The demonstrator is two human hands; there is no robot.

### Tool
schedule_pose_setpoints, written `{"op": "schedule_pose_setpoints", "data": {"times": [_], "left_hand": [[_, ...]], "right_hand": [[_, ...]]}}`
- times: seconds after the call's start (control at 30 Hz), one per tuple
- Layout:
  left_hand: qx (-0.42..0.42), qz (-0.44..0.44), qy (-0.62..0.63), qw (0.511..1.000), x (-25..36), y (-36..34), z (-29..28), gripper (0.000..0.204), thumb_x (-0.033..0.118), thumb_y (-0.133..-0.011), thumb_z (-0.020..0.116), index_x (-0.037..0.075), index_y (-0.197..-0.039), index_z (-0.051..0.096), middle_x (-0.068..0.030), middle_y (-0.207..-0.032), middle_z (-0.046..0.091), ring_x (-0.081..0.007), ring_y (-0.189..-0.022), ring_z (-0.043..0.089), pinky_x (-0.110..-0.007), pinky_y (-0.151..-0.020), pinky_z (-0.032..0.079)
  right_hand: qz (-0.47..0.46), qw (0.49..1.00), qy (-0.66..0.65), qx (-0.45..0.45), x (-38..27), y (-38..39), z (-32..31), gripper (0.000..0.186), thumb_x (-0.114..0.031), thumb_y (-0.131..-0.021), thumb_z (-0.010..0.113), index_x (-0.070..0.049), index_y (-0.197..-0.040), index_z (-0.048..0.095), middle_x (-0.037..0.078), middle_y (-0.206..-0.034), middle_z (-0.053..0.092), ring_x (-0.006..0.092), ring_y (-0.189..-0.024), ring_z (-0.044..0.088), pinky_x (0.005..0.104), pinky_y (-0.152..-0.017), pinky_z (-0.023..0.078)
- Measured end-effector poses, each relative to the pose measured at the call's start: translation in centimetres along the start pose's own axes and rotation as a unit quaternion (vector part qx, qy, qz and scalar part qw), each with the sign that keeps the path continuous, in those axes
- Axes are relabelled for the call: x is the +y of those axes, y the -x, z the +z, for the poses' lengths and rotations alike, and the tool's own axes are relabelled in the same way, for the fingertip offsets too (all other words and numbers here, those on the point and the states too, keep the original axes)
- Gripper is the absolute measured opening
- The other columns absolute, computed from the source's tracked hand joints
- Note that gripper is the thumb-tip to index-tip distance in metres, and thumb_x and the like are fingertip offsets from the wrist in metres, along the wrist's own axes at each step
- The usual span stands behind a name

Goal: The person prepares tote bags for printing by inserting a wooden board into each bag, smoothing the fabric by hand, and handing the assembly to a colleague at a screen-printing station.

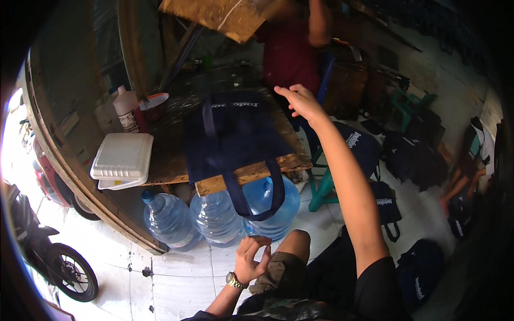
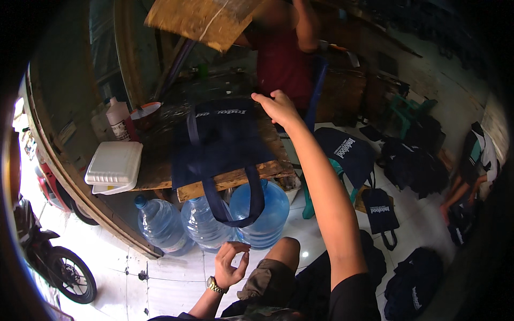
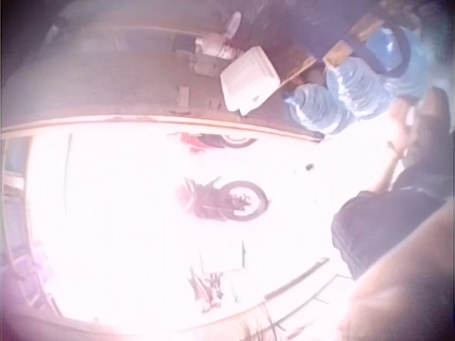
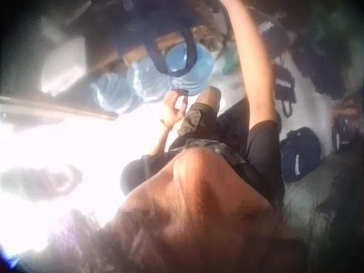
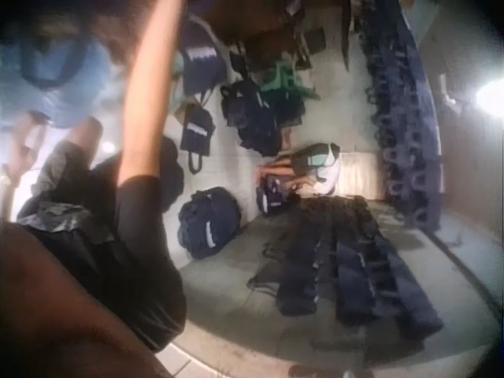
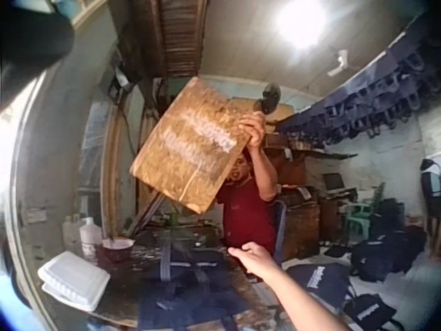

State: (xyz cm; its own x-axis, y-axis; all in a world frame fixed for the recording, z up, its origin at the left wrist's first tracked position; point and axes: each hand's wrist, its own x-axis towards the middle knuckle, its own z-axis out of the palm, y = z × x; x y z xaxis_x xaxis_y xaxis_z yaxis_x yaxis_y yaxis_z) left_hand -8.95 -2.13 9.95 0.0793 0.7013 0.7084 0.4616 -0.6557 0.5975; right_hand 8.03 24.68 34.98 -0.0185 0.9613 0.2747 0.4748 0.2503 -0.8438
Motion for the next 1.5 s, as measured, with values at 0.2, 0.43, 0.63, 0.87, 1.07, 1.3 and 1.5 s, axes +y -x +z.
{"op": "schedule_pose_setpoints", "data": {"times": [0.2,0.43,0.63,0.87,1.07,1.3,1.5], "left_hand": [[0.041,-0.032,0.01,0.999,-0.1,-0.9,-0.2,0.012,-0.002,-0.075,0.063,0.001,-0.086,0.066,-0.0117,-0.089,0.068,-0.0288,-0.082,0.064,-0.035,-0.074,0.049],[0.035,-0.036,0.012,0.999,-0.9,-0.4,-0.2,0.011,-0.001,-0.076,0.063,0.002,-0.086,0.065,-0.0105,-0.087,0.068,-0.0294,-0.078,0.062,-0.036,-0.07,0.048],[0.036,-0.06,0.013,0.997,-0.8,-0.3,-0.2,0.01,-0.001,-0.077,0.062,0.001,-0.086,0.066,-0.0129,-0.088,0.069,-0.0285,-0.081,0.065,-0.035,-0.075,0.049],[0.002,-0.044,0.043,0.998,-0.8,-0.9,1.2,0.008,0.001,-0.078,0.064,0.001,-0.086,0.066,-0.0115,-0.087,0.07,-0.0279,-0.08,0.065,-0.034,-0.073,0.049],[0.0,-0.048,0.061,0.997,0.1,-1.1,1.8,0.008,0.001,-0.078,0.064,0.001,-0.085,0.066,-0.0115,-0.087,0.069,-0.0293,-0.081,0.066,-0.035,-0.073,0.05],[-0.018,-0.091,0.067,0.993,-0.5,-0.6,1.7,0.007,0.002,-0.08,0.063,0.002,-0.086,0.066,-0.0127,-0.086,0.069,-0.0293,-0.079,0.066,-0.035,-0.072,0.051],[-0.113,-0.164,0.129,0.972,-2.9,1.9,4.8,0.012,0.007,-0.081,0.061,0.003,-0.09,0.067,-0.011,-0.085,0.069,-0.0272,-0.081,0.066,-0.035,-0.073,0.052]], "right_hand": [[-0.05,0.99,0.116,-0.059,7.5,-4.1,2.5,0.081,-0.059,-0.075,0.064,-0.003,-0.132,0.053,0.025,-0.135,0.047,0.0365,-0.116,0.054,0.0419,-0.097,0.045],[-0.061,0.926,0.345,-0.139,6.9,1.6,5.7,0.06,-0.062,-0.088,0.049,-0.017,-0.126,0.061,0.013,-0.14,0.048,0.0317,-0.137,0.029,0.0507,-0.113,0.018],[-0.079,0.997,-0.018,0.005,10.1,5.9,1.1,0.054,-0.052,-0.091,0.053,-0.004,-0.112,0.066,0.014,-0.111,0.066,0.0232,-0.109,0.059,0.0352,-0.093,0.045],[0.001,0.956,-0.29,-0.047,10.0,9.5,-4.6,0.063,-0.054,-0.095,0.044,0.001,-0.121,0.058,0.016,-0.115,0.064,0.0228,-0.108,0.06,0.036,-0.09,0.047],[-0.04,0.855,-0.516,-0.028,5.7,8.9,-7.7,0.079,-0.063,-0.092,0.038,0.007,-0.129,0.049,0.024,-0.125,0.056,0.0329,-0.114,0.056,0.0469,-0.096,0.045],[-0.082,0.882,-0.463,-0.001,3.2,8.0,-11.5,0.076,-0.061,-0.093,0.04,0.006,-0.128,0.05,0.024,-0.125,0.057,0.0313,-0.114,0.057,0.0449,-0.096,0.045],[-0.01,0.927,-0.375,-0.032,3.2,6.9,-9.9,0.083,-0.064,-0.09,0.045,0.01,-0.129,0.045,0.025,-0.12,0.058,0.0306,-0.107,0.061,0.0445,-0.087,0.052]]}}
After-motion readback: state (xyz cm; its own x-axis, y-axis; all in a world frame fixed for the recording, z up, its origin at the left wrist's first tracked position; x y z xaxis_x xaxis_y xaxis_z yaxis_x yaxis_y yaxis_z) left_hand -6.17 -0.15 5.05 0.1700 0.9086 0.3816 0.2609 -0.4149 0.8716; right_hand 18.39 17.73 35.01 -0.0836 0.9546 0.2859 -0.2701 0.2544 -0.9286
